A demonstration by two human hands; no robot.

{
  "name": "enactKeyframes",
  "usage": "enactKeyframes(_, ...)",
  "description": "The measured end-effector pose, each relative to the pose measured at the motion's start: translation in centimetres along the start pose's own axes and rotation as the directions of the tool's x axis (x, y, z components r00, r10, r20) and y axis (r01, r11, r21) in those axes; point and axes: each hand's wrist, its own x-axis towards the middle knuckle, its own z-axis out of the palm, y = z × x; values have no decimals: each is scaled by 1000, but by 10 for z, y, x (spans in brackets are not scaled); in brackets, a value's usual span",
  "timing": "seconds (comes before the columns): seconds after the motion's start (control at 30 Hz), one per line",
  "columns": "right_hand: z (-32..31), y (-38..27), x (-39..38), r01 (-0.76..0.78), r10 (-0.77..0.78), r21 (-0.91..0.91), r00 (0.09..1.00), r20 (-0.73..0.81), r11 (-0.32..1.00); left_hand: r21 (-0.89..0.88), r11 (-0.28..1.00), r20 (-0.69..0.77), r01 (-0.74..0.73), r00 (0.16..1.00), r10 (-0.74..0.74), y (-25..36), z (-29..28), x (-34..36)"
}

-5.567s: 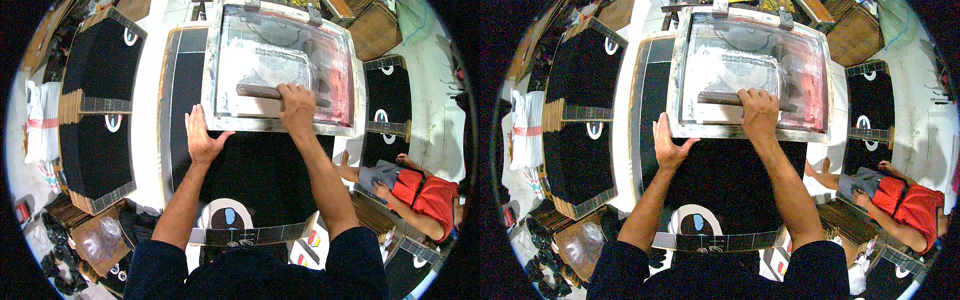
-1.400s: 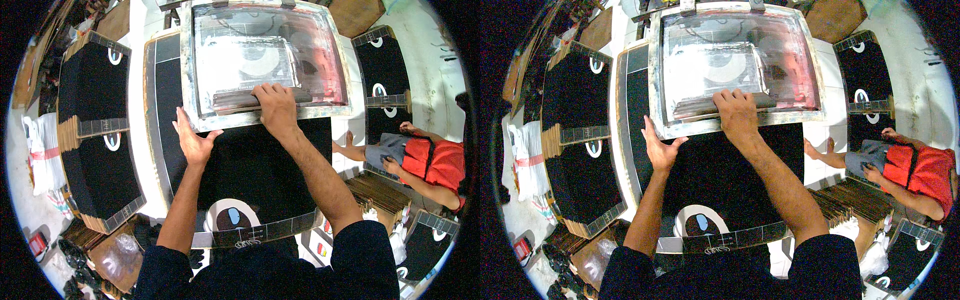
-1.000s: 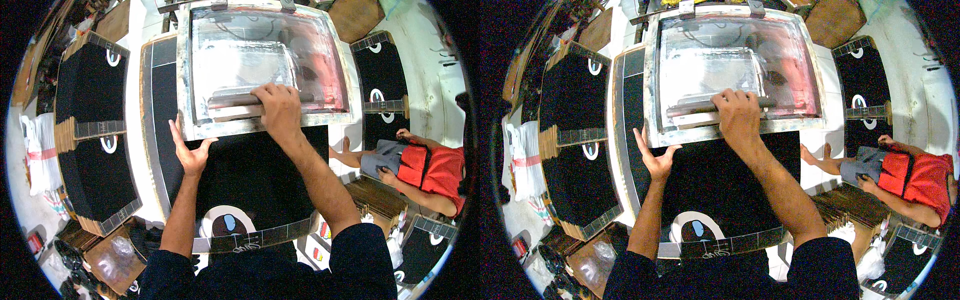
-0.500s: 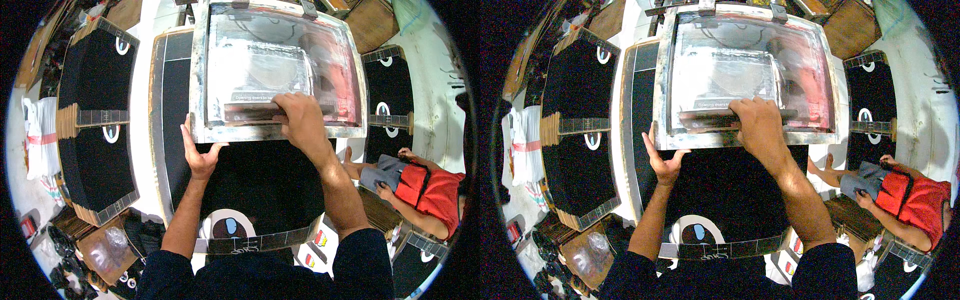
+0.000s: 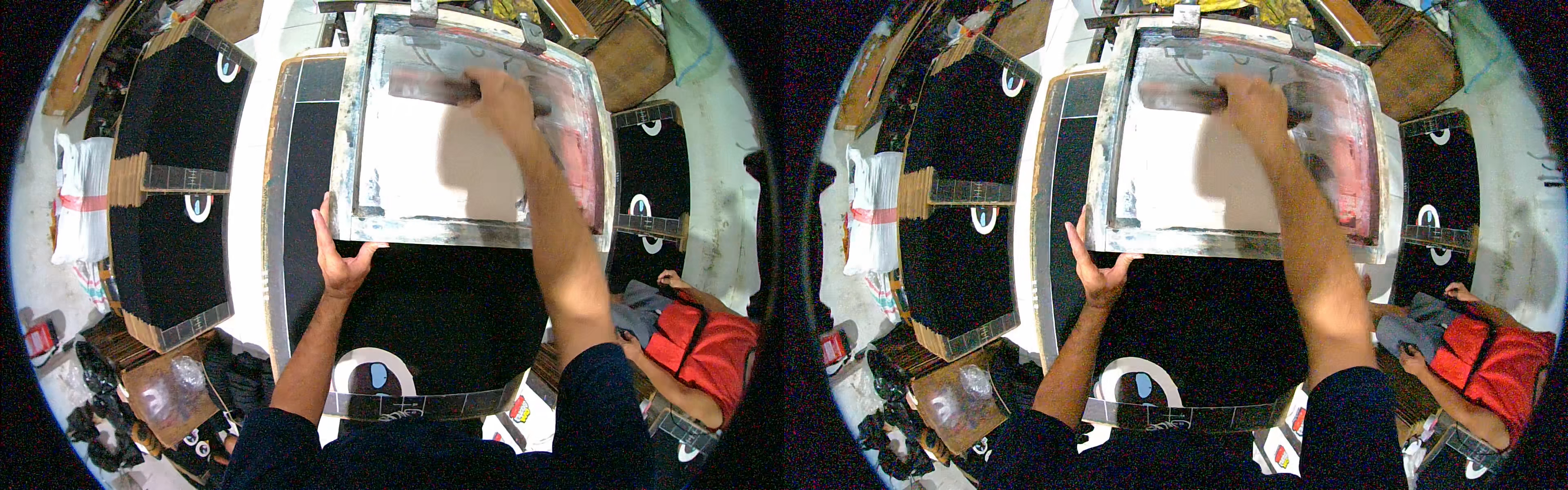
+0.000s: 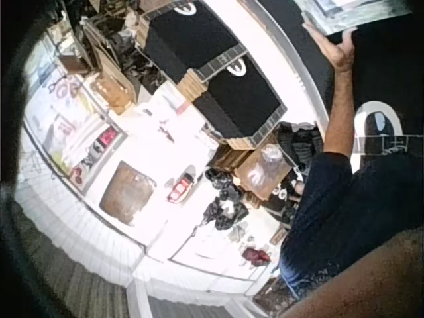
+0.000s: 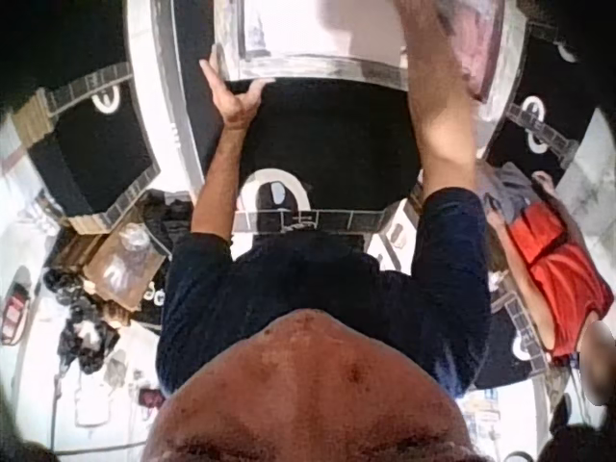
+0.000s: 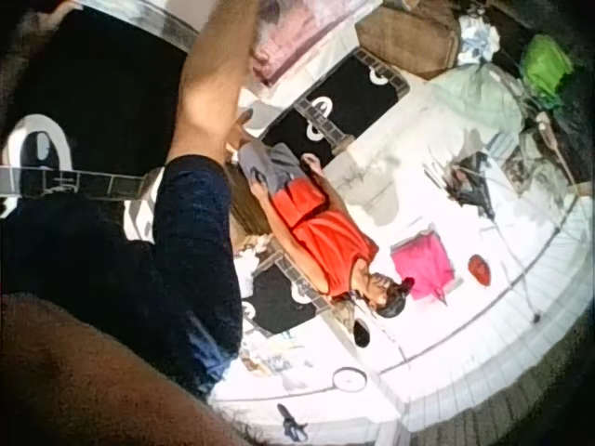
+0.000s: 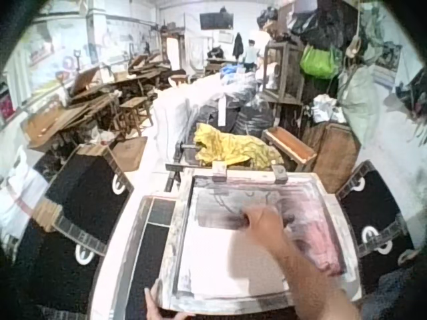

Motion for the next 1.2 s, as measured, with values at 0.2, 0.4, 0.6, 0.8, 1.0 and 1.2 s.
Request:
enactKeyframes(0.2,-40,-83,-155,-65,64,105,998,15,992,-12,1000,14,19,1000,-19,-4,-1,-3)
enactKeyframes(0.4,-58,-119,-197,-80,98,107,981,-169,991,-9,1000,5,0,1000,0,16,-9,11)
enactKeyframes(0.6,-146,-104,-132,0,-63,-116,841,-538,993,-194,980,-183,38,980,-74,108,-37,114)
enactKeyframes(0.8,-258,-79,-30,-96,-38,-203,821,-570,975,-394,919,-84,-15,996,-19,111,-92,216)
enactKeyframes(1.0,-300,-74,4,-212,96,-187,867,-488,959,142,828,-37,543,839,-543,-104,-179,4)
enactKeyframes(1.2,-328,-61,38,-292,215,-149,895,-390,945,633,450,481,630,136,-866,-128,-257,-343)
